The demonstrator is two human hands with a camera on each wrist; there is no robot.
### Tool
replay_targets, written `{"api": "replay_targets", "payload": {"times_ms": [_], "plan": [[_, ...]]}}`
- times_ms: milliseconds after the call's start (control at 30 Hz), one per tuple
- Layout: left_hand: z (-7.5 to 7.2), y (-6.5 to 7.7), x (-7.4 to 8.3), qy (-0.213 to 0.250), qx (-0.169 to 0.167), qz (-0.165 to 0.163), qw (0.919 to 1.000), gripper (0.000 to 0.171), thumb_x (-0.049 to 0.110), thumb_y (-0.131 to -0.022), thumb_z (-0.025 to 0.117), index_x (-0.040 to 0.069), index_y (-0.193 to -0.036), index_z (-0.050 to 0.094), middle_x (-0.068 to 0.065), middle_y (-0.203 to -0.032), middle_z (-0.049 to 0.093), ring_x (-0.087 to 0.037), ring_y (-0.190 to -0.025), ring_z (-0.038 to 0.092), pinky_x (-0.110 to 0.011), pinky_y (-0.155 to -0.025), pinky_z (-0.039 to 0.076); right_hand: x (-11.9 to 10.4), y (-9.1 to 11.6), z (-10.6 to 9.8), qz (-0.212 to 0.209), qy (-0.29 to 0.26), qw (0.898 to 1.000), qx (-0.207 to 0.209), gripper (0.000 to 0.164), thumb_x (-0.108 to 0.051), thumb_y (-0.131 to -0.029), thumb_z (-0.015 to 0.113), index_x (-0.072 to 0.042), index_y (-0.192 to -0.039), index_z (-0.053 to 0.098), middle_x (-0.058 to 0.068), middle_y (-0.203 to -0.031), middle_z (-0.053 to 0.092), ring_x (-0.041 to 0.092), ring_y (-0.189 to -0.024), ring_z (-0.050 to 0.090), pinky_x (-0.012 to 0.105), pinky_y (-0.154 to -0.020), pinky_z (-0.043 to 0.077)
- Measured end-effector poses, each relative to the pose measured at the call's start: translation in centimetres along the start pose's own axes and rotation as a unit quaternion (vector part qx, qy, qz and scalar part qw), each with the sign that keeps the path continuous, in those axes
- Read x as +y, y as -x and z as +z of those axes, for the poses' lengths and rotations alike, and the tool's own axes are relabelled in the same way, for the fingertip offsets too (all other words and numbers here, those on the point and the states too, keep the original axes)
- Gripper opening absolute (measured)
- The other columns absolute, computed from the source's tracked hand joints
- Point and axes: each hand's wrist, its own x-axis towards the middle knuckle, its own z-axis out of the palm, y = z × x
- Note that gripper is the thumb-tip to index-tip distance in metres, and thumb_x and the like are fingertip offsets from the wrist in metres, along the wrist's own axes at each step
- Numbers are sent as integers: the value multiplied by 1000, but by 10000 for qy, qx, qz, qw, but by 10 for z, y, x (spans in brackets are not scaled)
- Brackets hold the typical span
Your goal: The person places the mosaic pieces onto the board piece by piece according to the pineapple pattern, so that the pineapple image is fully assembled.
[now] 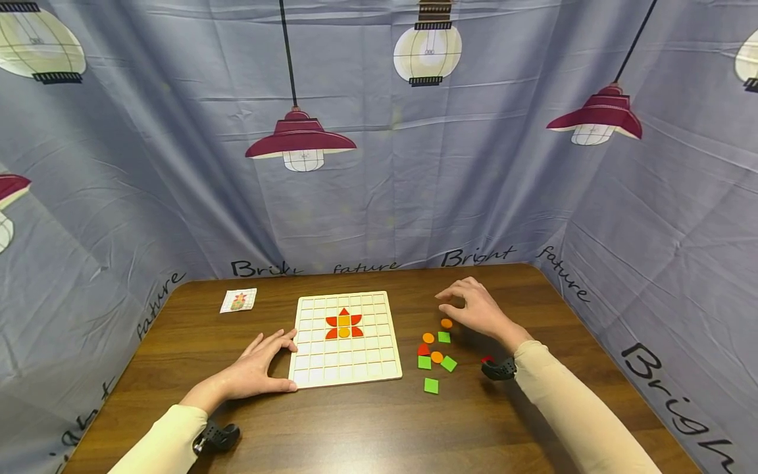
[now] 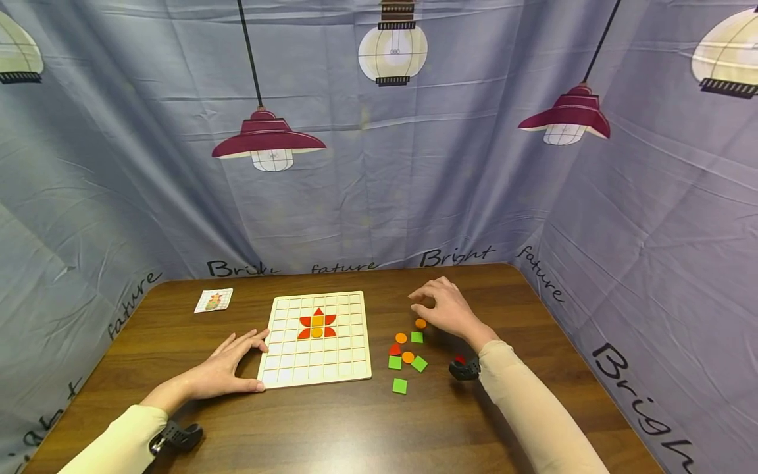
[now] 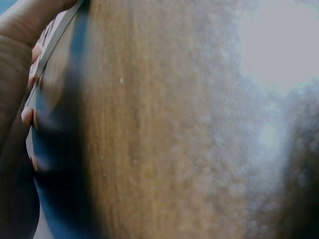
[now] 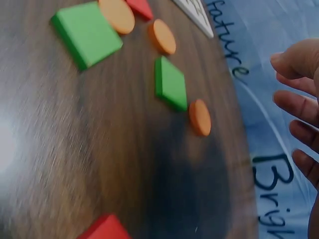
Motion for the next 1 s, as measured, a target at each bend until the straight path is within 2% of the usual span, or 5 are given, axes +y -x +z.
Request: {"api": "replay_targets", "payload": {"times_ms": [267, 433, 633, 833, 1000], "plan": [[0, 0, 1, 63, -39, 26, 10000, 61, 54, -82, 81, 19, -125, 55, -16, -162, 35, -45, -150, 25, -70, -118, 4, 13, 20, -3, 208, 100, 9996, -188, 27, -29, -90, 79, -15, -113, 78, -10, -99, 68, 19, -102, 53, 47, -90, 41], [1, 0, 2, -5, 14, 77, 10000, 61, 56, -82, 81, 20, -124, 55, -15, -161, 37, -45, -149, 27, -70, -117, 6, 16, 31, 0, 248, 143, 9990, -353, 22, -30, -88, 81, -22, -109, 79, -15, -97, 66, 15, -100, 52, 44, -88, 41], [2, -1, 1, -32, 74, 95, 9999, 61, 56, -81, 81, 21, -124, 55, -15, -161, 38, -45, -149, 28, -71, -117, 7, 17, 41, 6, 140, 183, 9985, -504, 22, -41, -84, 84, -29, -102, 80, -19, -96, 65, 11, -95, 49, 41, -85, 40], [1, -1, 2, -23, 106, 133, 9999, 61, 55, -81, 82, 20, -124, 55, -16, -161, 38, -46, -148, 28, -72, -116, 7, 18, 50, 14, 34, 378, 9982, -456, 23, -47, -81, 86, -34, -99, 80, -21, -90, 60, 8, -89, 44, 34, -77, 35], [2, 2, 2, 2, 212, 271, 9994, 60, 52, -81, 83, 19, -123, 56, -19, -160, 38, -50, -146, 30, -74, -114, 9, 18, 54, 19, 74, 465, 9982, -362, 23, -46, -81, 86, -33, -99, 80, -21, -88, 58, 8, -88, 43, 33, -76, 35]]}}
